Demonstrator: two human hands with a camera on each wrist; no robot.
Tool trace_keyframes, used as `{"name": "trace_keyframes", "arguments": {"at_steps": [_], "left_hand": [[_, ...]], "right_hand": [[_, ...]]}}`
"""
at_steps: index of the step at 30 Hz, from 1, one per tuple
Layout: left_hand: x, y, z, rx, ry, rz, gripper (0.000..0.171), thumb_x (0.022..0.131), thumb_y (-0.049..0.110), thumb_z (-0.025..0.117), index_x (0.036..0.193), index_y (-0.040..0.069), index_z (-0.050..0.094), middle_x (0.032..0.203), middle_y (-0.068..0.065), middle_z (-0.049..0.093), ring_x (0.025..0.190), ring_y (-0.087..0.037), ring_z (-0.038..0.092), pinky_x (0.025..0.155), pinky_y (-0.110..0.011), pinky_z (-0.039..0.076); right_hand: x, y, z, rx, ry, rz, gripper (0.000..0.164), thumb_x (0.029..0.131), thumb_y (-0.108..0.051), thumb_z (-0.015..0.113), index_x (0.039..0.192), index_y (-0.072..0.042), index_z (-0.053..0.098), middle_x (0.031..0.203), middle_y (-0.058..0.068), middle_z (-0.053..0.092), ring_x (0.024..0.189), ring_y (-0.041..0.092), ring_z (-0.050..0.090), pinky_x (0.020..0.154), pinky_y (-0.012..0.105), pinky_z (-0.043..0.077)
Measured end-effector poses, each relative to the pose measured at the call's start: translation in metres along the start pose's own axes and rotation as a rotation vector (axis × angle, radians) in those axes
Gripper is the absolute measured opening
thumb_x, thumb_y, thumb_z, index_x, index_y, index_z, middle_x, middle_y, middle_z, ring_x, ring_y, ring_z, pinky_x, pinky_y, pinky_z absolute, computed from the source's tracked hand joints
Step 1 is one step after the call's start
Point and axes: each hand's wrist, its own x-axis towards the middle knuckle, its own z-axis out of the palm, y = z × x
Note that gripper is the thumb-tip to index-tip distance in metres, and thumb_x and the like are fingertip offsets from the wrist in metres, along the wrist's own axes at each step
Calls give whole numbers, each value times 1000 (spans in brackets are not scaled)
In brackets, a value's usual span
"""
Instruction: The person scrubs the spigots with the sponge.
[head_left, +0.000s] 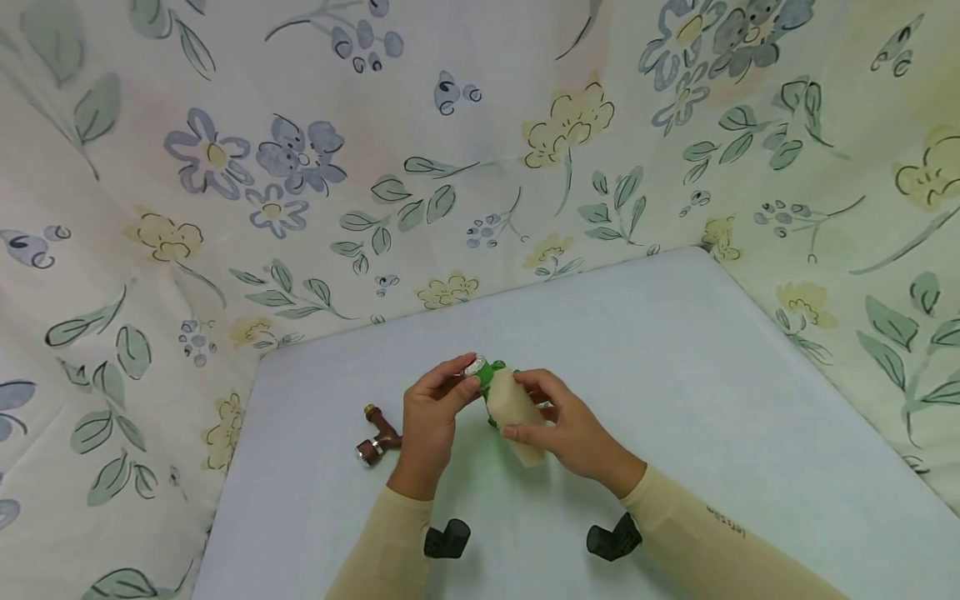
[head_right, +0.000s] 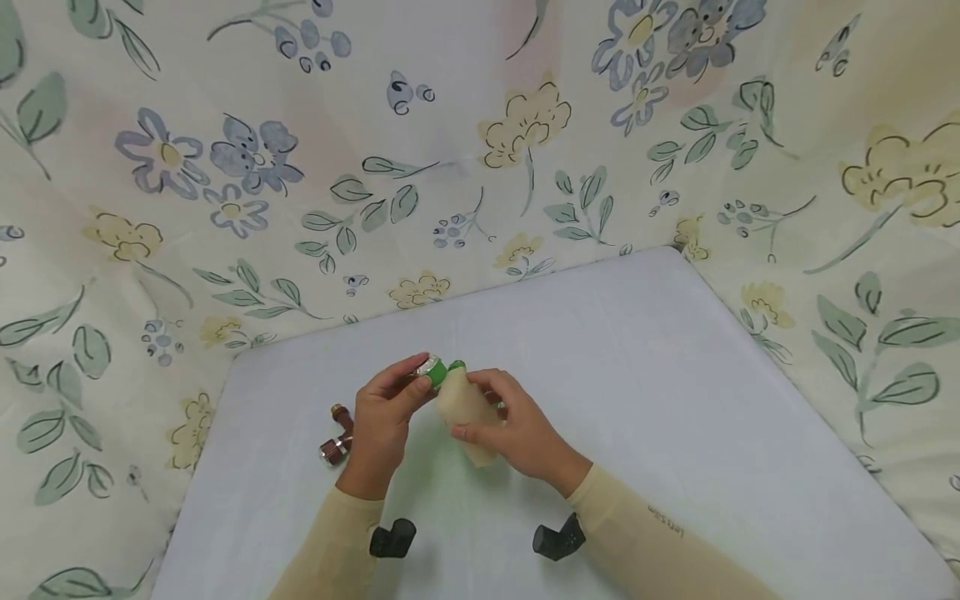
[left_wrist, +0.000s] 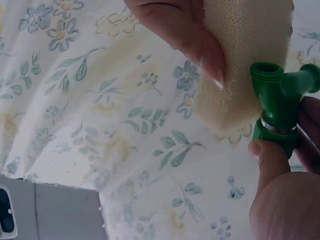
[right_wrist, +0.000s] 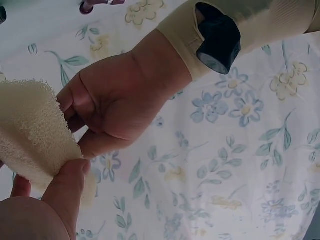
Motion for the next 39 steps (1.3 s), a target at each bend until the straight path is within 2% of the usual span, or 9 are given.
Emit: {"name": "trace_keyframes", "arguments": {"at_steps": [6,10,14,18,22,27,32,34,39], "left_hand": [[-2,2,0,1,-36,-5,32,87,5,69,119,3,66,109,-25,60,93,-31,63,82,-46,53],[-4,5,1,-12,-60,-9,32,87,4,70,119,2,66,107,-22,61,92,-31,62,82,-47,53],[-5,7,2,-33,-74,-4,33,87,3,70,119,1,66,108,-24,60,91,-30,62,81,-49,53],[-6,8,3,-52,-74,-3,33,87,1,68,120,-3,64,107,-26,60,90,-28,62,81,-49,53],[-7,10,4,-67,-86,-4,33,87,0,68,120,-4,63,105,-24,60,90,-28,62,81,-50,53],[-7,10,5,-44,-71,-7,33,87,3,69,120,-1,64,106,-22,61,91,-29,63,81,-49,53],[-6,7,3,-13,-45,-7,33,87,4,69,120,2,66,108,-22,61,93,-31,63,81,-48,53],[-5,6,2,-8,-33,-6,34,87,5,69,121,0,64,108,-22,61,93,-31,63,81,-47,54],[-4,1,-2,-15,15,-12,38,86,6,71,122,-4,62,108,-23,61,96,-33,63,81,-47,54]], "right_hand": [[2,9,-3,-7,24,28,53,86,-17,74,133,-15,48,121,4,53,109,30,48,84,52,45],[4,25,-6,-38,57,51,54,87,-25,74,133,-24,48,121,0,52,110,27,49,86,50,44],[7,40,-9,-77,76,63,55,85,-34,74,133,-32,47,122,-4,51,110,22,50,87,47,45],[8,46,-11,-97,116,88,57,84,-42,73,133,-33,47,123,-4,50,109,21,49,85,45,46],[8,48,-12,-108,159,151,58,83,-48,72,133,-35,47,123,-4,48,107,22,49,81,42,48],[6,45,-10,-54,116,166,55,84,-43,72,132,-36,47,124,-3,49,105,27,51,79,43,49],[5,35,-5,-5,47,116,52,88,-30,71,134,-26,47,122,2,52,109,28,49,85,50,46],[4,32,-3,0,26,98,52,89,-31,71,135,-26,47,122,2,53,111,27,48,86,49,46],[-1,11,2,35,-3,48,51,89,-25,71,134,-19,48,123,3,52,110,29,49,86,49,46]]}}
